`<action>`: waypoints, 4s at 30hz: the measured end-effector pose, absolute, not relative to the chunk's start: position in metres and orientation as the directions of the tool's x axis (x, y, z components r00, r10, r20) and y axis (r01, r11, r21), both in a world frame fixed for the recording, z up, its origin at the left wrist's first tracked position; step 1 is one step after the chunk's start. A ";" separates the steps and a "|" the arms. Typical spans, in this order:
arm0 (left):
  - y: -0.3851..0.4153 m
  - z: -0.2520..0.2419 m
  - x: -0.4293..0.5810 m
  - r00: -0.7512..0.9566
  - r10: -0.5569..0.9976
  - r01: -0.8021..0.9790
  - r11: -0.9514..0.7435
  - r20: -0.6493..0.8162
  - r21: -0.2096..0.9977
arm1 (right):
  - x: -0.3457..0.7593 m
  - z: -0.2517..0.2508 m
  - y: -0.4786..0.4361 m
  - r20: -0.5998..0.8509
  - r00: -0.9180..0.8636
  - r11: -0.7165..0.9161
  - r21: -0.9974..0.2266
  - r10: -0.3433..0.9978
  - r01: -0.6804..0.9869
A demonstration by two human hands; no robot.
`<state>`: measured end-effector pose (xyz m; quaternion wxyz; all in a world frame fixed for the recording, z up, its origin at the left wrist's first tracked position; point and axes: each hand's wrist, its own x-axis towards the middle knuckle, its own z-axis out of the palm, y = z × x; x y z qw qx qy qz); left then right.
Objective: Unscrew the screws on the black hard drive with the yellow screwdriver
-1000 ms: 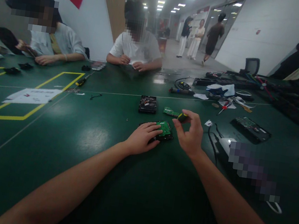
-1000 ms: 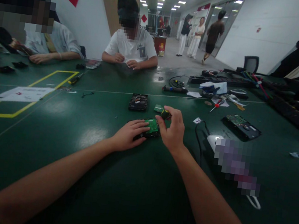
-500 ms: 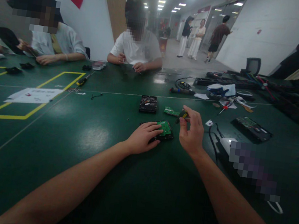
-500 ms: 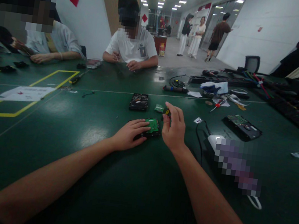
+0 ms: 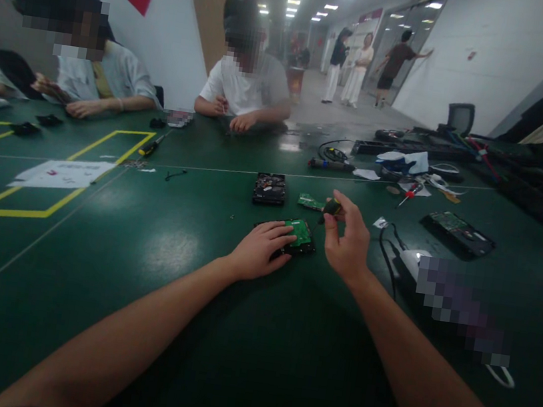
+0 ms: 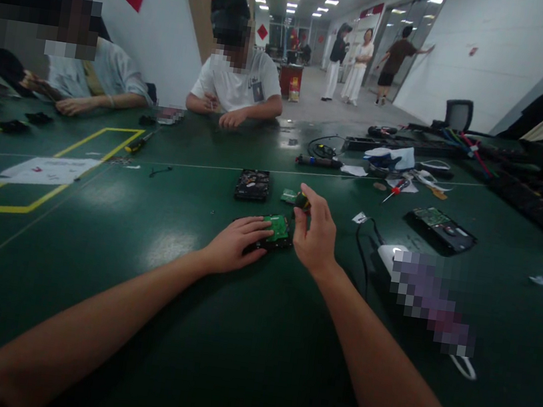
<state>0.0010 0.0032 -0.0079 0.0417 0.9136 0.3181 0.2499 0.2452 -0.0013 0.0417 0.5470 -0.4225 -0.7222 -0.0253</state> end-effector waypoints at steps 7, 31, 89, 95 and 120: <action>0.003 -0.007 0.001 0.678 0.597 0.555 -0.798 0.429 0.234 | 0.244 0.043 -0.004 0.825 -0.025 0.637 -0.416 0.564 0.649; 0.005 -0.009 0.001 0.674 0.600 0.551 -0.797 0.432 0.247 | 0.245 0.039 -0.002 0.783 -0.065 0.638 -0.452 0.618 0.624; 0.005 -0.010 0.001 0.674 0.595 0.547 -0.801 0.438 0.244 | 0.242 0.033 0.001 0.780 -0.018 0.616 -0.480 0.626 0.625; 0.004 -0.009 0.002 0.673 0.596 0.552 -0.799 0.438 0.239 | 0.243 0.034 -0.001 0.800 0.003 0.604 -0.455 0.600 0.654; 0.004 -0.008 0.001 0.669 0.601 0.553 -0.796 0.438 0.246 | 0.241 0.037 -0.003 0.800 -0.004 0.609 -0.453 0.599 0.651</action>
